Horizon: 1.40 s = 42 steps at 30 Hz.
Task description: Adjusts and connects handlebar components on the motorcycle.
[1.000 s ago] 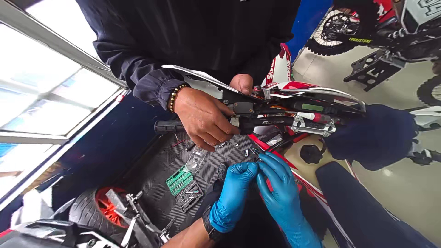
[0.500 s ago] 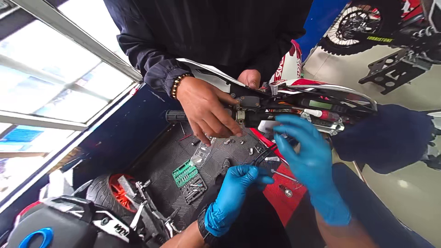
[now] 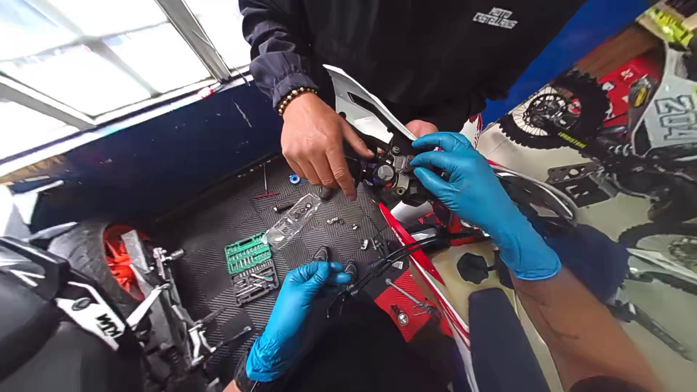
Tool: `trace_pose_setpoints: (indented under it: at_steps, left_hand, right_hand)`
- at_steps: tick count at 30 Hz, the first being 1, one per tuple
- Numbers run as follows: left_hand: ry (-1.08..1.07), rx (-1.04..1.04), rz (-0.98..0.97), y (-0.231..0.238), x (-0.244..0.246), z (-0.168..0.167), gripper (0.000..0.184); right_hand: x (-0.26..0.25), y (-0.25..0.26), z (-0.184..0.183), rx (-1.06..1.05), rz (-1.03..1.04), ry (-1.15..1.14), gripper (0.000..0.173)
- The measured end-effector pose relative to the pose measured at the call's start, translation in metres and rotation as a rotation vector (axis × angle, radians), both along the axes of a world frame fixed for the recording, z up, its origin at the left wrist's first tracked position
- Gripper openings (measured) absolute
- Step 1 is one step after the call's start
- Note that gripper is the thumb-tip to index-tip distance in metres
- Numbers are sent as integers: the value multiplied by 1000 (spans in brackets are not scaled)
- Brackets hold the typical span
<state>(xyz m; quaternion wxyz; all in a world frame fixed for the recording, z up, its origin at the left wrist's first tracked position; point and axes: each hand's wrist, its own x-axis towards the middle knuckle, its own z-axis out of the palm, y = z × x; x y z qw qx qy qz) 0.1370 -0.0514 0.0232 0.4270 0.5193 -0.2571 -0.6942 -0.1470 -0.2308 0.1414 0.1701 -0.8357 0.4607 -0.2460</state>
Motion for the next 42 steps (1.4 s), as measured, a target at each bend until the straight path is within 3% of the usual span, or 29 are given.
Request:
trace_pose_setpoints:
  at_steps: [15, 22, 28, 36, 42]
  left_hand:
    - [147, -95, -145, -10, -19, -22, 26]
    - [173, -80, -190, -7, -23, -28, 25]
    - [223, -91, -212, -10, -33, -28, 25]
    - [248, -129, -254, -22, -51, -21, 24]
    - [257, -147, -300, -25, -58, -21, 25]
  right_hand:
    - [11, -5, 20, -56, 104, 395, 23]
    - [16, -3, 12, -210, 63, 567, 28]
    - [18, -1, 23, -111, 98, 553, 21]
    - [21, -2, 21, -128, 126, 508, 22]
    - [24, 1, 25, -173, 118, 642, 24]
